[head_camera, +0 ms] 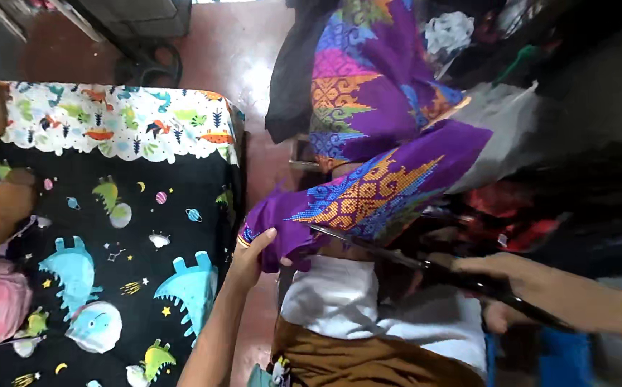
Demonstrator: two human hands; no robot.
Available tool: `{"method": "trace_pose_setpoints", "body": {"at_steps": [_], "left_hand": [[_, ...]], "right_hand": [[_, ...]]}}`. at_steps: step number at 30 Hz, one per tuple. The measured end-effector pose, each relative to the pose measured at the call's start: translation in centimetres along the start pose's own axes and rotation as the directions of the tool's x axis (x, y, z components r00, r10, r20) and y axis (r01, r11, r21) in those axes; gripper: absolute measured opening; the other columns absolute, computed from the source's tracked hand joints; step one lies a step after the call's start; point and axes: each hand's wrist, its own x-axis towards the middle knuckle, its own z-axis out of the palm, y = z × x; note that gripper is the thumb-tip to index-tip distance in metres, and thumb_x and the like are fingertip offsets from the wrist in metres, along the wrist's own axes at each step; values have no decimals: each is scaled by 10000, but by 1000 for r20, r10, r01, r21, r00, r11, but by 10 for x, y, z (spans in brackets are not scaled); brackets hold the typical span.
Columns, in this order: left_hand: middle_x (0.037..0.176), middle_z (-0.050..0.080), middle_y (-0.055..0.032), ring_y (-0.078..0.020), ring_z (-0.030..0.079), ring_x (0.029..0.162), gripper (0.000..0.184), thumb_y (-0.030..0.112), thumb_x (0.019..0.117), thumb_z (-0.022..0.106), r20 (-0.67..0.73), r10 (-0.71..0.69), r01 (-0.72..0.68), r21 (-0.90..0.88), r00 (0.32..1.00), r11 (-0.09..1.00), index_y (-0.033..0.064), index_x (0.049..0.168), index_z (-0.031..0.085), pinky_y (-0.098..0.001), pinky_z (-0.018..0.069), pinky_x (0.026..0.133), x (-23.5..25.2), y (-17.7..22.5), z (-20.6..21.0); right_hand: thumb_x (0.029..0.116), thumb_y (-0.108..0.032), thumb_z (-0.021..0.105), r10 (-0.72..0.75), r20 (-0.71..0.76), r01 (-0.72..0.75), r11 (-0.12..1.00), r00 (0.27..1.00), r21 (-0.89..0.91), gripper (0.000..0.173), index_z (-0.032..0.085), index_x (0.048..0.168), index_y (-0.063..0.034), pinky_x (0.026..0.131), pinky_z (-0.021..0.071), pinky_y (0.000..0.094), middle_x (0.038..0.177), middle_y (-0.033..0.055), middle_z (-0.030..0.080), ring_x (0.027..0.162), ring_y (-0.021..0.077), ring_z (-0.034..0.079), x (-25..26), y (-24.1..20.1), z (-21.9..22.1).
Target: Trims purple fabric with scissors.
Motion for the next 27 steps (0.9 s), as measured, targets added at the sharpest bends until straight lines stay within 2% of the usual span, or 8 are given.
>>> {"method": "trace_pose_setpoints", "body": {"at_steps": [3, 10, 15, 19, 21, 23, 24, 27], "left_hand": [[832, 752, 14, -83, 712, 670, 158, 252, 925, 625, 46, -11, 13, -30, 999, 999, 140, 1035, 644, -267, 620, 628, 0, 2, 0], [846, 761, 20, -78, 721, 681, 188, 346, 877, 733, 162, 15, 3, -111, 987, 994, 205, 998, 708, -263, 622, 617, -1, 2, 1], [843, 759, 25, -66, 718, 703, 155, 327, 880, 710, 127, 10, 4, -106, 992, 994, 209, 981, 708, -257, 616, 652, -1, 2, -1], [833, 761, 16, -73, 717, 665, 161, 325, 871, 724, 132, 18, -1, -128, 991, 992, 205, 978, 717, -256, 617, 601, -3, 1, -1], [874, 762, 26, -72, 725, 731, 228, 392, 885, 723, 104, 9, 2, -110, 995, 994, 202, 1010, 712, -268, 621, 654, -8, 1, 2], [887, 763, 21, -84, 736, 758, 319, 453, 893, 725, 44, -8, 12, -90, 999, 996, 173, 1042, 694, -292, 635, 667, -16, -1, 7], [918, 757, 28, -82, 731, 812, 348, 443, 901, 714, 16, -7, 8, -59, 1000, 998, 152, 1086, 666, -300, 629, 731, -22, -2, 10], [949, 769, 37, -74, 738, 867, 313, 390, 923, 714, -40, 31, -33, -36, 999, 999, 147, 1115, 667, -297, 632, 791, -42, -5, 21]], "right_hand": [[687, -843, 664, -26, 108, 24, 999, 994, 21, 689, 650, 908, -191, 524, 403, 121, 681, -150, 552, 588, -85, 494, 13, -7, -13], [751, -836, 614, -100, 286, 78, 993, 953, 85, 670, 615, 963, -201, 545, 427, 133, 731, -128, 551, 623, -62, 517, 40, -18, -25], [660, -862, 668, -14, 214, 14, 1000, 977, 3, 706, 639, 942, -215, 537, 413, 127, 716, -151, 553, 610, -73, 507, 35, -26, -29], [685, -808, 708, -54, 135, 53, 999, 989, 5, 609, 662, 888, -235, 511, 404, 134, 670, -158, 558, 580, -70, 504, 24, -22, -25], [694, -787, 715, -74, 79, 78, 996, 994, -46, 596, 662, 878, -223, 509, 399, 143, 658, -155, 549, 576, -70, 496, 15, -18, -19], [688, -812, 689, -100, 4, 100, 991, 995, -87, 623, 671, 870, -217, 514, 416, 151, 653, -153, 558, 582, -77, 504, 3, -15, -6], [689, -828, 672, -117, -37, 114, 990, 992, -84, 646, 673, 870, -208, 513, 422, 158, 650, -146, 557, 582, -74, 504, -5, -12, 5], [723, -812, 650, -133, -120, 135, 991, 984, 12, 681, 672, 886, -151, 503, 426, 165, 646, -101, 563, 577, -57, 507, -27, -9, 54]]}}
